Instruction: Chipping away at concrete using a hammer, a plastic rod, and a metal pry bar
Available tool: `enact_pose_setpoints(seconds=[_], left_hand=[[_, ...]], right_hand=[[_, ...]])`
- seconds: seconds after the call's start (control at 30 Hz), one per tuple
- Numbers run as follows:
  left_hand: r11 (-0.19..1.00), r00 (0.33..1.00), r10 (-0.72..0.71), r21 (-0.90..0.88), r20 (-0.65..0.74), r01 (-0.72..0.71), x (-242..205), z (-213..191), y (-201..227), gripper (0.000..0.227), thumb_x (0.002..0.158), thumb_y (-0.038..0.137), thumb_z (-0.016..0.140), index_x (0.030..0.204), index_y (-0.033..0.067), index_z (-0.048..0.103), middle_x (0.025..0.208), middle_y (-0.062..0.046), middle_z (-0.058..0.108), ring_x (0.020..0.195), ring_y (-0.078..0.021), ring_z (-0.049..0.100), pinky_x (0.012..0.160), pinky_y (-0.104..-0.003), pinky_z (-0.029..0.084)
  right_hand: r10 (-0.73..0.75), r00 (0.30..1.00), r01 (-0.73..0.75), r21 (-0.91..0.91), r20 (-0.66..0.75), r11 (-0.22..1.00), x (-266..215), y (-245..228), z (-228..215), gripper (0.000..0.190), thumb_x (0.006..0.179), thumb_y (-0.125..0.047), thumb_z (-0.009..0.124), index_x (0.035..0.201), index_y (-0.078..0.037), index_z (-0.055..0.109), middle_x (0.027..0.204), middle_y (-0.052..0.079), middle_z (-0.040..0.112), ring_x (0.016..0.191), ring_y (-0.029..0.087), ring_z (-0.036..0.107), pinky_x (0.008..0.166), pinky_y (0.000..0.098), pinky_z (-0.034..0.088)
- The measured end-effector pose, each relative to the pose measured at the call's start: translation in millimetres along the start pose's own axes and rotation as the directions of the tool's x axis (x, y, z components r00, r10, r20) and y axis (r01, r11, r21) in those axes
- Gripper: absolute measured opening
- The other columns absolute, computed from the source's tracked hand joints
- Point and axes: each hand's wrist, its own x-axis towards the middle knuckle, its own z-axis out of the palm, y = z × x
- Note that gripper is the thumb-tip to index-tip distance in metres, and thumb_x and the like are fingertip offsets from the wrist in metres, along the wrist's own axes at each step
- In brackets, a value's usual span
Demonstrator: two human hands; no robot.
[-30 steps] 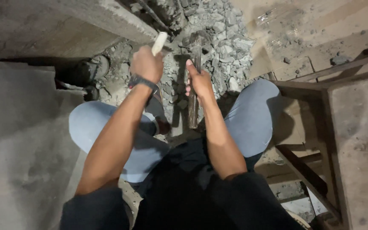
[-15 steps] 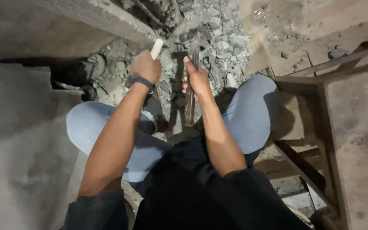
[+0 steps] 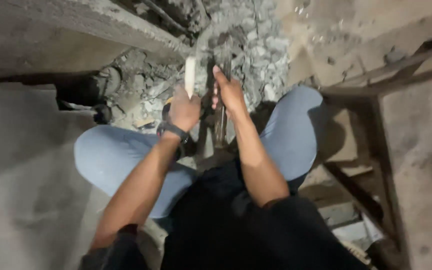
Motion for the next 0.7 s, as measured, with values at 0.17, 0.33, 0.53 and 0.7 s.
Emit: enact_pose_setpoints(seconds=[0.17,0.33,0.53,0.7], left_hand=[[0.994,0.991,0.099,-0.03,-0.085,-0.102,45.1,-6.4,-18.4,0.043,0.094,0.017,0.047,0.131,-0.005,0.043,0.12,-0.032,0.052,0.113,-0.0496,0.05,0.088,-0.06,0.046],[0.996,0.976,0.079,-0.035,-0.202,-0.088,89.0,-7.6,-35.4,0.034,0.087,0.025,0.06,0.113,0.0037,0.062,0.104,-0.019,0.06,0.1,-0.0447,0.059,0.077,-0.054,0.053],[0.991,0.948,0.13,0.034,-0.292,-0.126,59.0,-28.6,6.1,0.032,0.09,0.024,0.057,0.115,0.004,0.06,0.101,-0.022,0.065,0.099,-0.0409,0.062,0.075,-0.051,0.055],[0.971,0.881,0.239,0.092,-0.408,-0.221,33.8,-35.0,30.6,0.026,0.09,0.015,0.057,0.113,0.0008,0.055,0.098,-0.031,0.063,0.096,-0.0495,0.059,0.078,-0.058,0.05]], right_hand=[[-0.003,1.0,0.003,0.015,0.001,1.0,3.2,5.7,6.8,0.04,0.082,-0.04,0.063,0.067,-0.005,0.053,0.052,0.006,0.049,0.035,0.018,0.052,0.033,0.0346,0.05],[-0.023,0.999,0.022,0.021,0.035,1.0,-1.7,-2.2,3.7,0.041,0.081,-0.043,0.064,0.067,-0.006,0.053,0.052,0.004,0.048,0.036,0.017,0.052,0.032,0.0341,0.051],[-0.029,1.0,0.028,0.04,0.013,0.999,-0.5,-4.8,0.2,0.041,0.081,-0.043,0.063,0.066,-0.007,0.052,0.052,0.002,0.047,0.036,0.016,0.053,0.034,0.0334,0.051],[0.022,0.999,-0.02,0.043,-0.029,0.999,9.2,-2.5,-5.4,0.042,0.08,-0.043,0.065,0.071,-0.004,0.053,0.055,0.004,0.048,0.037,0.018,0.052,0.034,0.0347,0.051]])
